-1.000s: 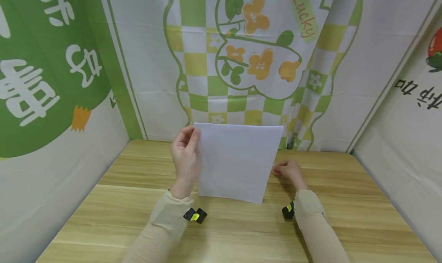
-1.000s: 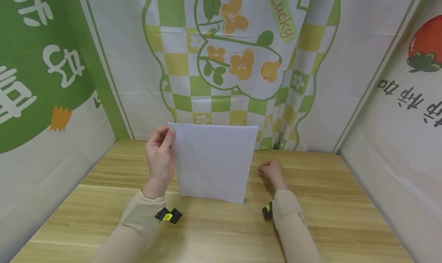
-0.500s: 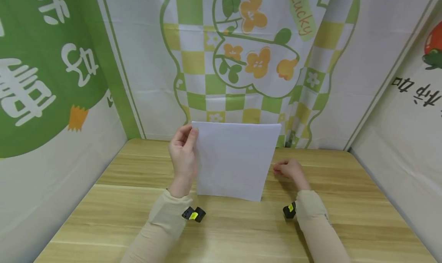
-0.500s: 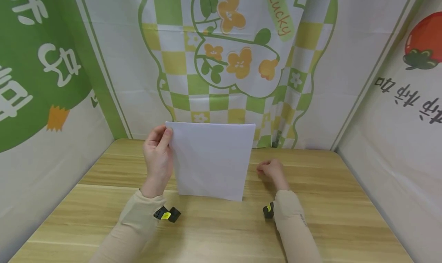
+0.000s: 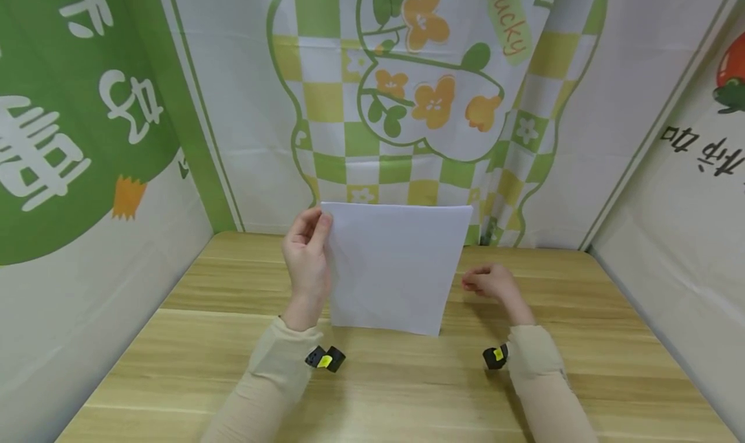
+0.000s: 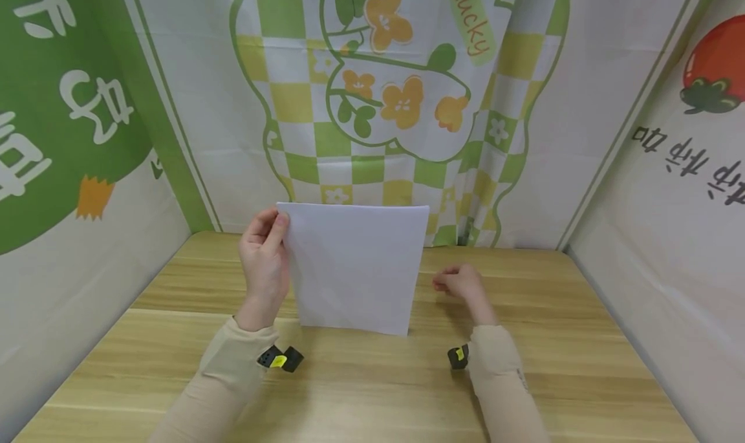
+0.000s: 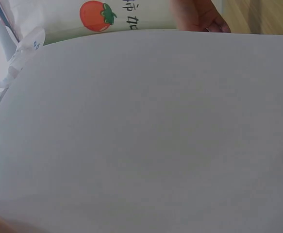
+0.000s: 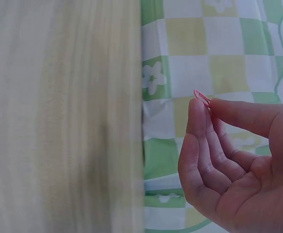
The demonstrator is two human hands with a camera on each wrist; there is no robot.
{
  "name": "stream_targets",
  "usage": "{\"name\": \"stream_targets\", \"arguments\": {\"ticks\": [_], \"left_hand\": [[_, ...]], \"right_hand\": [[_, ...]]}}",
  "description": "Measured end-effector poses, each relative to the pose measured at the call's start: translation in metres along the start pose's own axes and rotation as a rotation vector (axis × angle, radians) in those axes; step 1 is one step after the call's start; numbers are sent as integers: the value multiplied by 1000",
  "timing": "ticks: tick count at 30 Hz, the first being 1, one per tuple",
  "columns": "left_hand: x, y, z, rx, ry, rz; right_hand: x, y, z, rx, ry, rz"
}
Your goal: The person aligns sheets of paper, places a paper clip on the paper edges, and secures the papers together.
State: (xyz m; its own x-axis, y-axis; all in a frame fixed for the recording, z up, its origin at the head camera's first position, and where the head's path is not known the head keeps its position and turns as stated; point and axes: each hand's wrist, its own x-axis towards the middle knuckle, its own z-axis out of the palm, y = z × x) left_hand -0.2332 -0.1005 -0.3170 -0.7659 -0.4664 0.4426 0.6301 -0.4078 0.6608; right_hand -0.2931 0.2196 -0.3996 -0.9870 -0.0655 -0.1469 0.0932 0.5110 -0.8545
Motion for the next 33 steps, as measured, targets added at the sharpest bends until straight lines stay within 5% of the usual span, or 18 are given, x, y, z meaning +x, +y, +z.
{"name": "stream_targets", "arguments": {"ticks": [33], "left_hand": [[1,-2,1,10,11,-8]], "right_hand": [[-26,-30,-21,79,-53,-126]]}}
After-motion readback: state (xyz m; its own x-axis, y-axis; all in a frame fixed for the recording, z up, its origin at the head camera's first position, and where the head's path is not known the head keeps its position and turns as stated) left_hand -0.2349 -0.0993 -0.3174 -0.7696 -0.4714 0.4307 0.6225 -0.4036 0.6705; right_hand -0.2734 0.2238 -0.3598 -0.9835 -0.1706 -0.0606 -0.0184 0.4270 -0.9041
